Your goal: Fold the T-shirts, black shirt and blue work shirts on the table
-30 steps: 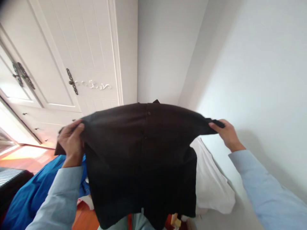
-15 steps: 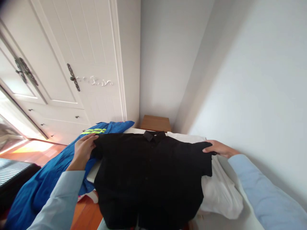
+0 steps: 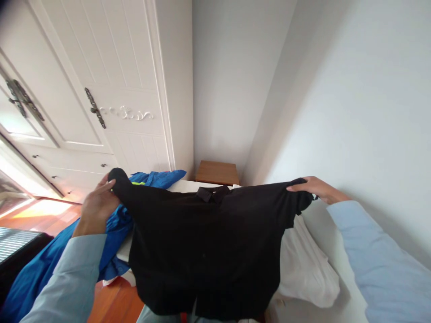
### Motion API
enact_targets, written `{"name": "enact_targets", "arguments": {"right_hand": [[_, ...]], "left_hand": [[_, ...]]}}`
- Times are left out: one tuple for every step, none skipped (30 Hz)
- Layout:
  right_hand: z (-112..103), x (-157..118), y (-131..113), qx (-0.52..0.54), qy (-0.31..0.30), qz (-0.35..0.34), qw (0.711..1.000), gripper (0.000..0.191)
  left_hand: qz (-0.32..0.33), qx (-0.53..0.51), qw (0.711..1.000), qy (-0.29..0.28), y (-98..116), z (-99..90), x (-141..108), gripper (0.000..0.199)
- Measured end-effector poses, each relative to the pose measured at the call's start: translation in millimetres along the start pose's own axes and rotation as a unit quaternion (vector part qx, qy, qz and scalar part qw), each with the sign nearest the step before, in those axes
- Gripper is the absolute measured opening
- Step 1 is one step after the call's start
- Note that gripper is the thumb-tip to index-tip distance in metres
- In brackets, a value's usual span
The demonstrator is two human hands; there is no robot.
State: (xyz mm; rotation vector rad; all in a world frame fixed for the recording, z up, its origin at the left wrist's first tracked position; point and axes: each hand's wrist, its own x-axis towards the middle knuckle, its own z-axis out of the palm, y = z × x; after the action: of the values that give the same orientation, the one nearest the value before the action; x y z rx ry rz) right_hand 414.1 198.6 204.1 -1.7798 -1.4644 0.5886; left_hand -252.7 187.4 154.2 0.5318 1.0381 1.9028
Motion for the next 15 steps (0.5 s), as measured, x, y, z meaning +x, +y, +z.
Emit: {"name": "enact_targets", "arguments": {"right_hand": [[-3,4,-2,-0.029,-0.058,0.056,0.996,0.031],[-4,7,-2,-0.06,-0.113,0.108,0.986,0.032],[-2,9,1,-0.086,-0.156,0.146,0.973,0.031],[2,9,6,-0.107,-0.182,0.166,0.963,0.029],[7,9,13,-0.126,-0.211,0.182,0.952,0.027],[14,8,20,-0.139,-0.237,0.194,0.942,0.025],[21,6,28,-0.143,-0.256,0.201,0.935,0.023],[27,4,36,-0.139,-0.267,0.207,0.931,0.022],[31,2,41,-0.134,-0.266,0.213,0.93,0.022],[35,1,45,-0.131,-0.259,0.217,0.932,0.021],[37,1,47,-0.132,-0.248,0.217,0.935,0.02],[38,1,47,-0.139,-0.235,0.213,0.938,0.019],[38,2,45,-0.151,-0.225,0.207,0.94,0.017],[37,3,43,-0.165,-0.218,0.197,0.941,0.015],[36,5,39,-0.181,-0.213,0.183,0.943,0.012]], "left_hand": [[0.02,-0.007,0.999,0.04,2,2.3,1,0.036],[0.026,0.006,0.995,0.098,3,3.6,2,0.042],[0.028,0.029,0.985,0.167,2,3.6,3,0.048],[0.038,0.056,0.97,0.235,-1,2.5,4,0.055],[0.063,0.084,0.95,0.293,-4,0.2,4,0.06],[0.107,0.116,0.928,0.338,-7,-2.6,4,0.062],[0.163,0.159,0.904,0.361,-10,-5.2,3,0.062],[0.224,0.216,0.876,0.368,-13,-7.0,1,0.061],[0.279,0.283,0.846,0.357,-16,-7.3,-2,0.058],[0.319,0.354,0.817,0.326,-18,-5.7,-4,0.055],[0.343,0.428,0.789,0.275,-21,-2.0,-6,0.051],[0.352,0.498,0.766,0.203,-25,3.6,-7,0.046],[0.346,0.561,0.744,0.114,-30,10.6,-7,0.041],[0.328,0.615,0.716,0.016,-36,18.2,-6,0.038],[0.303,0.661,0.682,-0.083,-44,25.7,-5,0.037]]}}
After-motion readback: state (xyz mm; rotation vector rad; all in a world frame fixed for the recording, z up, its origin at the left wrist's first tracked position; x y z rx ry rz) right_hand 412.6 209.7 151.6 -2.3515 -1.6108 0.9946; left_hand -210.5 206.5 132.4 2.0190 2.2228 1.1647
